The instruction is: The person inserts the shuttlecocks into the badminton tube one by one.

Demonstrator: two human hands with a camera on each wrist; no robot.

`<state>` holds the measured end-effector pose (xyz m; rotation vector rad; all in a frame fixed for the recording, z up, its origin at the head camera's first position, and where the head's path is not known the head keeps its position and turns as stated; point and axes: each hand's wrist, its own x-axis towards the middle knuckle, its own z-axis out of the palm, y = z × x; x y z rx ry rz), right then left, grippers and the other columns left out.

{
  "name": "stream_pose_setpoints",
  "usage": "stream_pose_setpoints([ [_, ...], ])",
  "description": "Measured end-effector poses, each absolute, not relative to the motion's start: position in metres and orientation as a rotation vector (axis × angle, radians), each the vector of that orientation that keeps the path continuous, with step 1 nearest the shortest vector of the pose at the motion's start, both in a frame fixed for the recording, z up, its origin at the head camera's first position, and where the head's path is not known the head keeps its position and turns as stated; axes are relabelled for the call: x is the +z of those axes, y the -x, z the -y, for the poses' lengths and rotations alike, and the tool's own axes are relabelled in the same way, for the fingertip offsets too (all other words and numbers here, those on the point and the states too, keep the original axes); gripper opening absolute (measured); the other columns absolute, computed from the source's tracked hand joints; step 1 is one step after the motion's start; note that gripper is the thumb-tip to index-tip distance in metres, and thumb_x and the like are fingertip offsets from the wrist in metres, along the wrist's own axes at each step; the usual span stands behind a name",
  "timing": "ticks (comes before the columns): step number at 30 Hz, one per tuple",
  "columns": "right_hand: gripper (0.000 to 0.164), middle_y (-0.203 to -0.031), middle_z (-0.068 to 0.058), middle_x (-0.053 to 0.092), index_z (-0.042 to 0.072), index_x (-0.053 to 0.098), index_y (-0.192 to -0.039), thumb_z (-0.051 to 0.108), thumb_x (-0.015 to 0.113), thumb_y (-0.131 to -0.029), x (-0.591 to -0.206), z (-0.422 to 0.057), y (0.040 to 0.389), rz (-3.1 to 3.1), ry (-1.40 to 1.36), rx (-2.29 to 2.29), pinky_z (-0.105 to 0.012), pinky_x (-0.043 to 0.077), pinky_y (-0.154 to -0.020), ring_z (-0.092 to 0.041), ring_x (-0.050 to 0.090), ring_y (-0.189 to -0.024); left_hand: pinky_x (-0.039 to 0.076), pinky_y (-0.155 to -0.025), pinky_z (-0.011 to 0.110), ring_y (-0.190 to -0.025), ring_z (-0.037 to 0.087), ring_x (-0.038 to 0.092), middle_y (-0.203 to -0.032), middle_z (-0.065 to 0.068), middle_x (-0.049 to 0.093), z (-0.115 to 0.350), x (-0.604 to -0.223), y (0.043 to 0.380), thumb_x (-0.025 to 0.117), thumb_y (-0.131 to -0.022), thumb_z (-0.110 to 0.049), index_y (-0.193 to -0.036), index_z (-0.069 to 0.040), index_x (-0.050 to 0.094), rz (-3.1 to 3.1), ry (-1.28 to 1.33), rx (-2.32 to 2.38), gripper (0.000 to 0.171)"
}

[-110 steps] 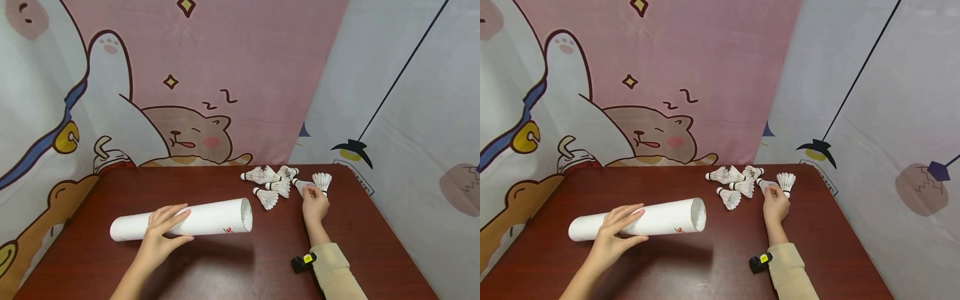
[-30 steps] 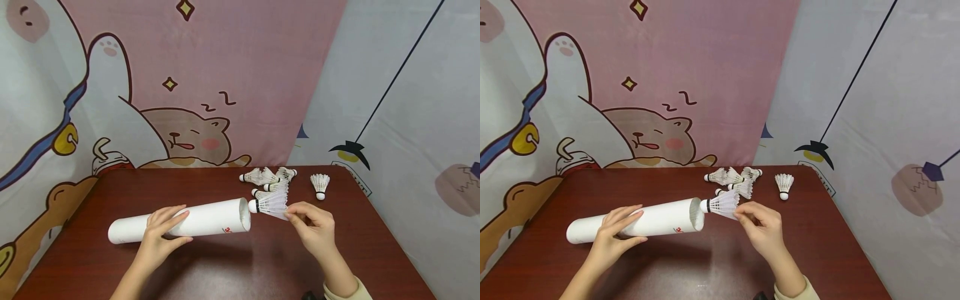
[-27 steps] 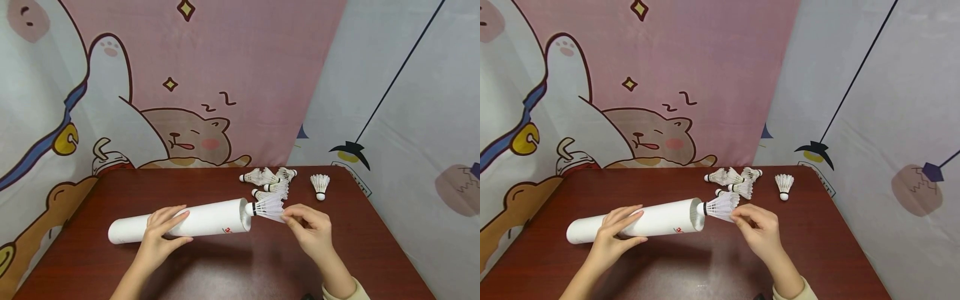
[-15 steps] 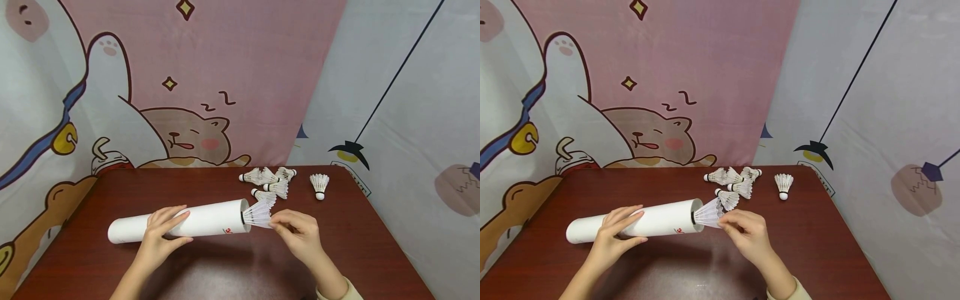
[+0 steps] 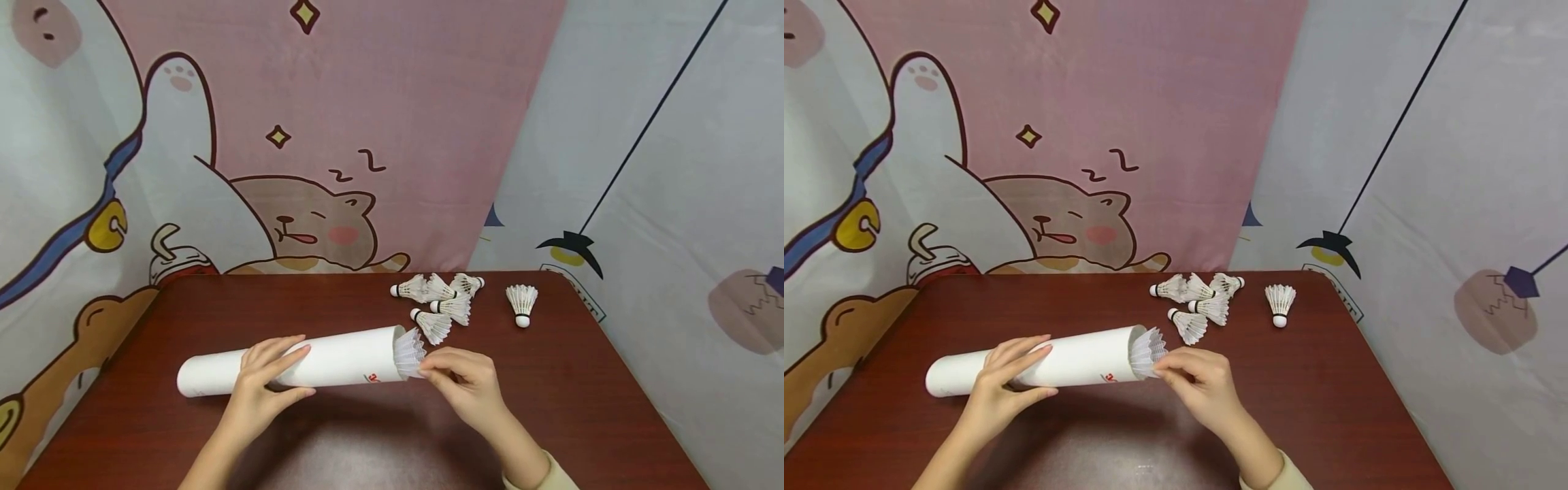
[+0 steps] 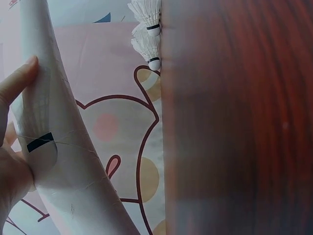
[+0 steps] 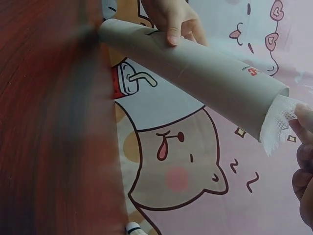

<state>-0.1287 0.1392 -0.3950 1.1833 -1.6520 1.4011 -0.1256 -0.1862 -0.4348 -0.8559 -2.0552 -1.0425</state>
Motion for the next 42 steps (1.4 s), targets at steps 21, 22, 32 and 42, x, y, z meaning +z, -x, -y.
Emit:
stream_pose_setpoints([
  [21,0.029,-0.072,-0.007,0.066,0.004,0.069,-0.08,-0.021,0.073,-0.067,-0.405,-0.122,0.135,1.876,-1.121,1.515,-0.015,0.038,-0.046,-0.013,0.051,-0.053,0.023,-0.1,0.036,-0.111,0.032,0.049,-0.12,0.016,0.063,0.186,-0.436,0.125,0.088,-0.055,-0.018,-0.118,-0.007,0.069,2.062,0.867,-1.045,0.067],
  [22,0.029,-0.071,-0.007,0.066,0.004,0.069,-0.079,-0.022,0.072,-0.066,-0.405,-0.121,0.135,1.88,-1.126,1.514,-0.015,0.038,-0.046,-0.013,0.051,-0.053,0.023,-0.1,0.036,-0.112,0.032,0.048,-0.121,0.015,0.062,0.187,-0.436,0.125,0.088,-0.055,-0.018,-0.119,-0.007,0.068,2.068,0.869,-1.045,0.068],
  [32,0.03,-0.065,-0.009,0.061,-0.001,0.067,-0.072,-0.029,0.064,-0.061,-0.378,-0.111,0.125,1.963,-1.112,1.549,-0.017,0.04,-0.049,-0.005,0.049,-0.059,0.021,-0.101,0.036,-0.115,0.028,0.047,-0.127,0.009,0.06,0.186,-0.432,0.122,0.089,-0.054,-0.012,-0.122,-0.01,0.067,2.137,0.866,-1.058,0.071],
  [42,0.027,-0.074,-0.013,0.067,-0.003,0.069,-0.077,-0.028,0.069,-0.064,-0.378,-0.119,0.126,1.932,-1.176,1.648,-0.024,0.05,-0.056,-0.012,0.062,-0.069,0.021,-0.1,0.036,-0.115,0.027,0.047,-0.128,0.007,0.06,0.185,-0.431,0.122,0.089,-0.057,-0.013,-0.123,-0.011,0.067,2.14,0.872,-1.055,0.069],
])
